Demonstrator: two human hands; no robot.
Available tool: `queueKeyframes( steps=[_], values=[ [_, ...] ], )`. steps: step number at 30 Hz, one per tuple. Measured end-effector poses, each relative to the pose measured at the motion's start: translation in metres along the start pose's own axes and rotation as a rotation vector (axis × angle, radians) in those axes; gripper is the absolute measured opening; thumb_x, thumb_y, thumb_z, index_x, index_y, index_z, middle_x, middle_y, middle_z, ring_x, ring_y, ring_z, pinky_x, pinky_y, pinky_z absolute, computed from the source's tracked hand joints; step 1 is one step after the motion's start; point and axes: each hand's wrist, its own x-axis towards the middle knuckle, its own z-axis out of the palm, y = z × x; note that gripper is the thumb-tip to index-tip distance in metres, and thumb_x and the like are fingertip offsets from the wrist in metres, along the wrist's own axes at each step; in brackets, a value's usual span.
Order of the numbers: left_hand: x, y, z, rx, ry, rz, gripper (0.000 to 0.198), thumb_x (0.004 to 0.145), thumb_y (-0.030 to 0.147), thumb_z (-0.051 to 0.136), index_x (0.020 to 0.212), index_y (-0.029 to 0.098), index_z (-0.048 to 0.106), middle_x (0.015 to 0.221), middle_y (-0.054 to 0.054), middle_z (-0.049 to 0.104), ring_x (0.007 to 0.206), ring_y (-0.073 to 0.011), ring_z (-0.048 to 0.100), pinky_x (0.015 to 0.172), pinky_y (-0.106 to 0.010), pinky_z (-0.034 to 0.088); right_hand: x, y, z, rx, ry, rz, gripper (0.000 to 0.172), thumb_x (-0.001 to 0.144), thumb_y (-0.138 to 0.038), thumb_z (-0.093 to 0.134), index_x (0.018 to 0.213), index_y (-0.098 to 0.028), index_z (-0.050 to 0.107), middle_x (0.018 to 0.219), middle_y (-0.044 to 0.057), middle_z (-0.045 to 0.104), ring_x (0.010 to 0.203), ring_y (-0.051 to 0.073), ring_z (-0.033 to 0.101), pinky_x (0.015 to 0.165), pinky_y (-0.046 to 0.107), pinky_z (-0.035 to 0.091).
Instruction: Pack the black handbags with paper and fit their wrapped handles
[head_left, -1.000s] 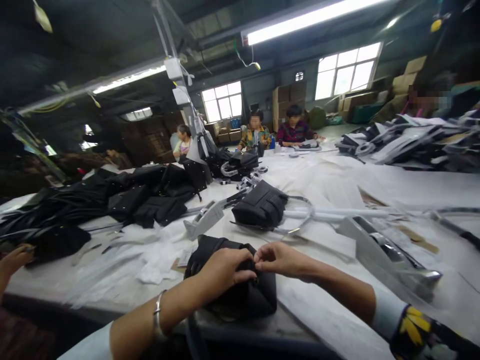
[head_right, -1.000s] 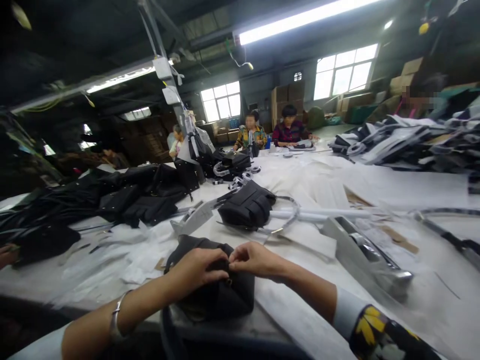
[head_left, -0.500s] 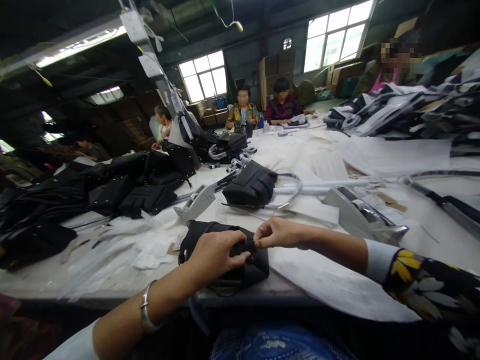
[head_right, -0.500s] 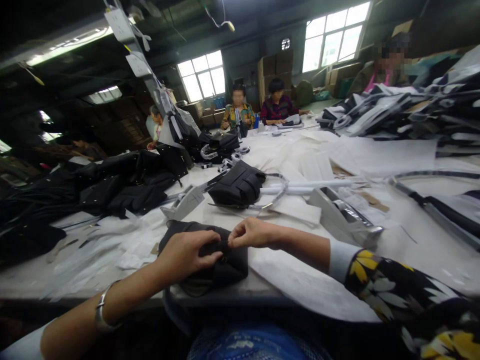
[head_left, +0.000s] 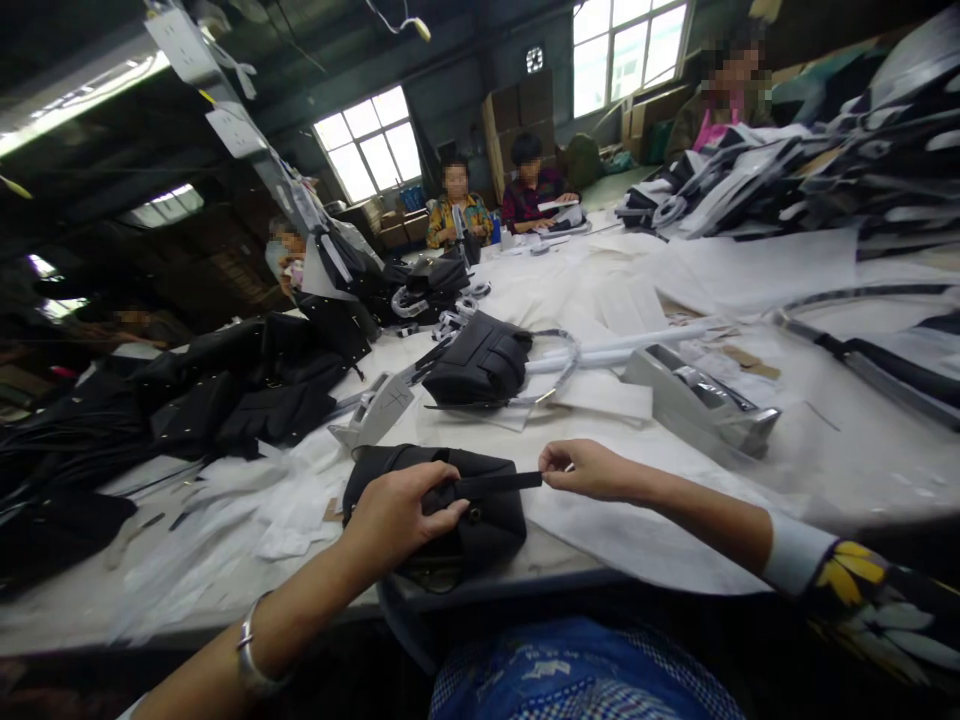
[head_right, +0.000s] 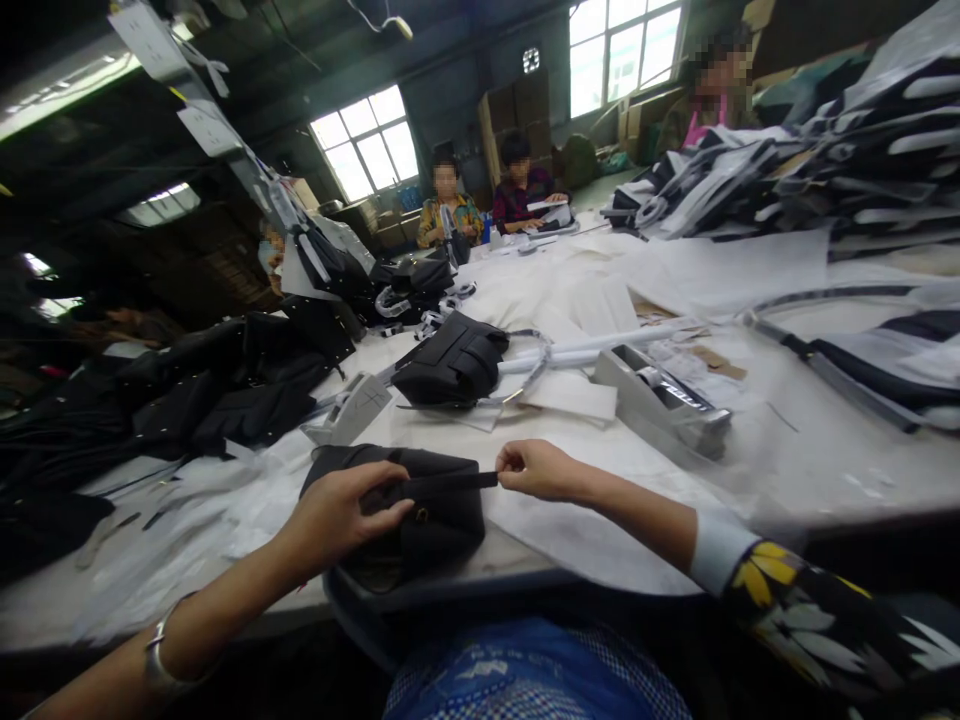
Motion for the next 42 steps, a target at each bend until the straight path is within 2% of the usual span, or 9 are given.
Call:
queueKeyframes(
  steps=[3,6,10,16,25,30,35,39,42],
  values=[
    [0.003,0.000,0.001,-0.012,0.001,0.017,0.024,0.085,0.039,0.064,0.104,0.025,0.067,0.099,-0.001,0.073,0.090,-0.0206,0.067,0.076,-0.027,0.047,0.000,-0.016,0.021,-0.056,0.118,-0.244,0.026,0.081,-0.030,0.067,0.104,-0.019,0.066,0.110,0.008,0.068,0.104,0.022,0.060,0.094,0.036,0.043],
    [0.003,0.000,0.002,-0.013,0.008,0.026,0.025,0.085,0.040,0.064,0.105,0.024,0.067,0.101,-0.001,0.073,0.092,-0.0209,0.067,0.081,-0.028,0.048,0.002,-0.030,0.044,-0.109,0.118,-0.393,0.024,0.085,-0.036,0.067,0.104,-0.021,0.066,0.103,0.006,0.071,0.095,0.022,0.063,0.086,0.034,0.046],
    [0.000,0.001,0.003,-0.002,0.002,0.018,0.027,0.085,0.040,0.064,0.107,0.025,0.066,0.103,-0.001,0.073,0.093,-0.0206,0.068,0.081,-0.028,0.048,0.007,-0.029,0.055,-0.080,0.076,-0.351,0.017,0.085,-0.036,0.067,0.094,-0.021,0.070,0.087,0.002,0.071,0.082,0.019,0.063,0.074,0.029,0.044],
    [-0.003,0.000,0.005,-0.001,0.019,-0.010,0.027,0.085,0.039,0.065,0.108,0.025,0.066,0.105,0.000,0.073,0.095,-0.0203,0.068,0.083,-0.028,0.048,0.009,-0.009,0.041,-0.092,0.029,-0.256,0.018,0.087,-0.035,0.063,0.087,-0.020,0.072,0.078,0.001,0.070,0.075,0.017,0.061,0.068,0.027,0.041],
    [0.000,0.003,-0.002,-0.071,-0.015,-0.071,0.029,0.086,0.044,0.062,0.108,0.024,0.064,0.097,-0.002,0.073,0.090,-0.0214,0.068,0.078,-0.029,0.048,0.008,-0.019,0.044,-0.001,0.026,-0.318,0.023,0.090,-0.039,0.061,0.097,-0.021,0.072,0.095,0.003,0.074,0.088,0.019,0.066,0.080,0.029,0.045],
    [0.007,0.002,-0.004,-0.460,-0.155,-0.345,0.039,0.082,0.054,0.063,0.100,0.022,0.050,0.081,-0.001,0.071,0.070,-0.0190,0.068,0.063,-0.028,0.050,0.016,-0.028,0.058,0.046,0.096,-0.329,0.016,0.085,-0.035,0.066,0.090,-0.021,0.070,0.087,0.002,0.073,0.083,0.018,0.065,0.076,0.028,0.045],
    [0.016,0.006,-0.007,-0.737,-0.234,-0.675,0.052,0.070,0.051,0.077,0.102,0.018,0.052,0.075,0.001,0.069,0.069,-0.0167,0.066,0.067,-0.028,0.052,0.015,-0.027,0.070,0.142,0.129,-0.288,0.013,0.083,-0.033,0.066,0.087,-0.021,0.068,0.087,0.001,0.072,0.085,0.019,0.064,0.078,0.029,0.045],
    [0.017,0.012,-0.011,-0.759,-0.381,-0.721,0.035,0.074,0.048,0.073,0.084,0.017,0.062,0.070,0.002,0.065,0.066,-0.0140,0.062,0.064,-0.024,0.048,0.010,-0.028,0.073,0.208,0.098,-0.261,0.013,0.082,-0.033,0.066,0.085,-0.020,0.066,0.084,0.000,0.069,0.081,0.017,0.062,0.075,0.028,0.043],
    [0.017,0.014,-0.011,-0.754,-0.393,-0.678,0.028,0.075,0.043,0.072,0.078,0.017,0.065,0.071,0.003,0.064,0.067,-0.0131,0.060,0.063,-0.023,0.045,0.009,-0.026,0.077,0.264,0.070,-0.246,0.013,0.081,-0.033,0.066,0.083,-0.020,0.064,0.081,-0.001,0.068,0.078,0.016,0.060,0.072,0.026,0.042]
  ],
)
